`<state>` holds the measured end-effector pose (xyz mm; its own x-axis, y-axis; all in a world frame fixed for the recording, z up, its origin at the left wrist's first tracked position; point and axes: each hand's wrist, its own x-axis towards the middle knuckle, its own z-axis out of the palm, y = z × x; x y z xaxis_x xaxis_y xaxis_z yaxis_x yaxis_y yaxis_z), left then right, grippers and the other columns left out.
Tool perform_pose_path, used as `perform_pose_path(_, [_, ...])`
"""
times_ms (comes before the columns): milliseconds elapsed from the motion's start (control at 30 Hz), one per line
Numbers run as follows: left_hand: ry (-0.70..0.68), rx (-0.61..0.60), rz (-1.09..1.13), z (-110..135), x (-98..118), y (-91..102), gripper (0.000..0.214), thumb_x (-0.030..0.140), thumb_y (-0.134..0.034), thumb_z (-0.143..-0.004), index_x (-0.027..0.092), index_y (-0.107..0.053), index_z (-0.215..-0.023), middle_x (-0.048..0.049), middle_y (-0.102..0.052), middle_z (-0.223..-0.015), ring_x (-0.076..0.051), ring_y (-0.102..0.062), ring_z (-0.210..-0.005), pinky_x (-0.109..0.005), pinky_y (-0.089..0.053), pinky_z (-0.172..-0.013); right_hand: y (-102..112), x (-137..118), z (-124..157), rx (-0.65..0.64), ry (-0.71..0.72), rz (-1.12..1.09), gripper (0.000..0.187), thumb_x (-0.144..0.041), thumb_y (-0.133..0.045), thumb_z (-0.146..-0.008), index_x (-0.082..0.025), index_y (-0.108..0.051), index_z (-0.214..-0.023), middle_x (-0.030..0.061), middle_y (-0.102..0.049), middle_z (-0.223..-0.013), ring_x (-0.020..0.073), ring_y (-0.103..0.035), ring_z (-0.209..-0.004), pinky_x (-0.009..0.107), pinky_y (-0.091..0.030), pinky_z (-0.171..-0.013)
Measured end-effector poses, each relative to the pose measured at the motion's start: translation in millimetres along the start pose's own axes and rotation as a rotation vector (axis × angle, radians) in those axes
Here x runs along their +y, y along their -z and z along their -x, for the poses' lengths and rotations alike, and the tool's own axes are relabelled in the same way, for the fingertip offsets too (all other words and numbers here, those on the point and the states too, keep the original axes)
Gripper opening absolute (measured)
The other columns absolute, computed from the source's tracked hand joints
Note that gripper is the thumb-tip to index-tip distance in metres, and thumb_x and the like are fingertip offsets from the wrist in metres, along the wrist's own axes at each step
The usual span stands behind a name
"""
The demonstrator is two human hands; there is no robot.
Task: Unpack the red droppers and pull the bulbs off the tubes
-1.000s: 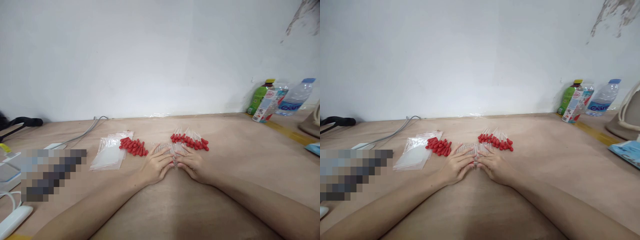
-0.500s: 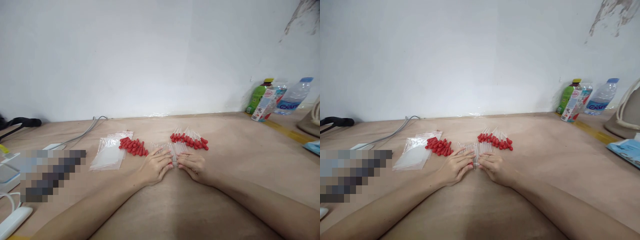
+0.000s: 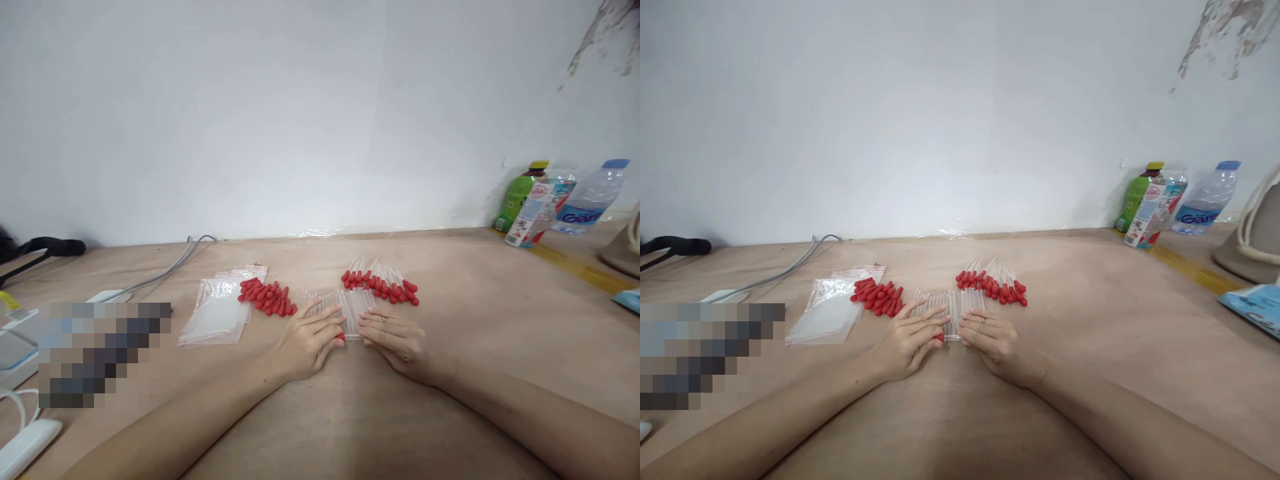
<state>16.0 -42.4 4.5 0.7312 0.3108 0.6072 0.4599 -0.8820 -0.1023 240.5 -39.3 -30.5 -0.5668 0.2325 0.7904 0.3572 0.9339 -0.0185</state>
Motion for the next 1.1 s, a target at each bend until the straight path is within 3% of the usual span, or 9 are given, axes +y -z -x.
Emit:
perform_pose_path(100, [0.003, 0.009, -0.003, 2, -2, 1.7, 0.014, 0.019, -0.046, -0.086, 0.017, -0.059, -0.089, -0.0058, -0.067, -0.102, -0.019, -0.054, -0.110, -0.040, -0.030, -0.101, 8, 0, 0, -0.004, 0.012, 0.009, 0.039, -0.008, -0.046, -0.083, -0.019, -0.049, -0.120, 0.0056, -0.065, -0.104, 0.0162, -0.057, -0.104, 0.037, -0.047, -0.094])
perform_pose_path(200, [0.109, 0.048, -0.025, 6, -5, 6.0, 0.018, 0.018, -0.042, -0.087, 0.018, -0.060, -0.091, -0.0064, -0.068, -0.099, -0.020, -0.056, -0.106, -0.041, -0.035, -0.095, 18, 2, 0, 0.057, -0.054, 0.027, 0.034, -0.009, -0.044, -0.083, -0.021, -0.054, -0.114, 0.0042, -0.067, -0.098, 0.0168, -0.059, -0.101, 0.038, -0.047, -0.093])
perform_pose_path(333, [0.231, 0.088, -0.066, 7, -13, 11.6, 0.016, 0.024, -0.046, -0.087, 0.019, -0.061, -0.090, -0.0063, -0.066, -0.091, -0.018, -0.059, -0.085, -0.032, -0.045, -0.075, 20, 4, 2, 0.113, -0.195, 0.105, 0.021, -0.018, -0.050, -0.083, -0.022, -0.062, -0.100, 0.0036, -0.065, -0.079, 0.0160, -0.061, -0.079, 0.031, -0.051, -0.071])
perform_pose_path(433, [0.370, 0.121, -0.090, 5, -27, 18.3, 0.021, 0.023, -0.043, -0.087, 0.020, -0.060, -0.101, -0.0071, -0.057, -0.092, -0.015, -0.056, -0.081, -0.029, -0.047, -0.070, 13, 2, 1, 0.069, -0.235, 0.199, 0.019, -0.021, -0.050, -0.083, -0.021, -0.064, -0.096, 0.0013, -0.054, -0.062, 0.0133, -0.052, -0.061, 0.027, -0.044, -0.057])
perform_pose_path(533, [0.529, 0.180, -0.098, 5, -50, 33.5, 0.025, 0.021, -0.039, -0.087, 0.019, -0.059, -0.103, -0.0068, -0.052, -0.088, -0.016, -0.056, -0.080, -0.031, -0.048, -0.070, 11, -1, -6, 0.046, -0.299, 0.190, 0.025, -0.018, -0.045, -0.084, -0.019, -0.060, -0.103, 0.0018, -0.053, -0.064, 0.0137, -0.049, -0.062, 0.028, -0.041, -0.058])
perform_pose_path(633, [0.620, 0.072, -0.080, 6, -69, 53.8, 0.022, 0.024, -0.043, -0.084, 0.019, -0.060, -0.097, -0.0038, -0.053, -0.077, -0.017, -0.057, -0.072, -0.031, -0.048, -0.063, 13, -4, -19, 0.096, -0.383, 0.133, 0.024, -0.017, -0.045, -0.082, -0.017, -0.059, -0.102, 0.0033, -0.060, -0.071, 0.0147, -0.053, -0.067, 0.029, -0.042, -0.063])
perform_pose_path(733, [0.679, -0.029, -0.061, 5, -73, 65.8, 0.020, 0.029, -0.051, -0.078, 0.018, -0.055, -0.095, -0.0010, -0.056, -0.072, -0.014, -0.055, -0.062, -0.028, -0.046, -0.057, 10, -4, -36, 0.124, -0.418, 0.108, 0.018, -0.018, -0.048, -0.081, -0.020, -0.062, -0.092, 0.0021, -0.064, -0.072, 0.0147, -0.056, -0.068, 0.030, -0.041, -0.068])
perform_pose_path(900, [0.620, -0.150, -0.062, 6, -69, 55.5, 0.010, 0.028, -0.054, -0.077, 0.018, -0.052, -0.077, 0.0013, -0.056, -0.069, -0.011, -0.052, -0.055, -0.024, -0.041, -0.053, -11, -1, -60, 0.066, -0.351, 0.225, 0.019, -0.016, -0.047, -0.079, -0.020, -0.065, -0.083, 0.0017, -0.062, -0.065, 0.0149, -0.053, -0.066, 0.031, -0.036, -0.069])
perform_pose_path(1100, [0.622, -0.235, -0.123, 14, -72, 43.0, 0.015, 0.030, -0.054, -0.077, 0.017, -0.052, -0.068, -0.0008, -0.054, -0.073, -0.014, -0.052, -0.063, -0.025, -0.039, -0.057, -32, 1, -67, -0.086, -0.290, 0.373, 0.016, -0.014, -0.048, -0.077, -0.017, -0.063, -0.073, 0.0027, -0.059, -0.066, 0.0152, -0.047, -0.069, 0.031, -0.029, -0.069])
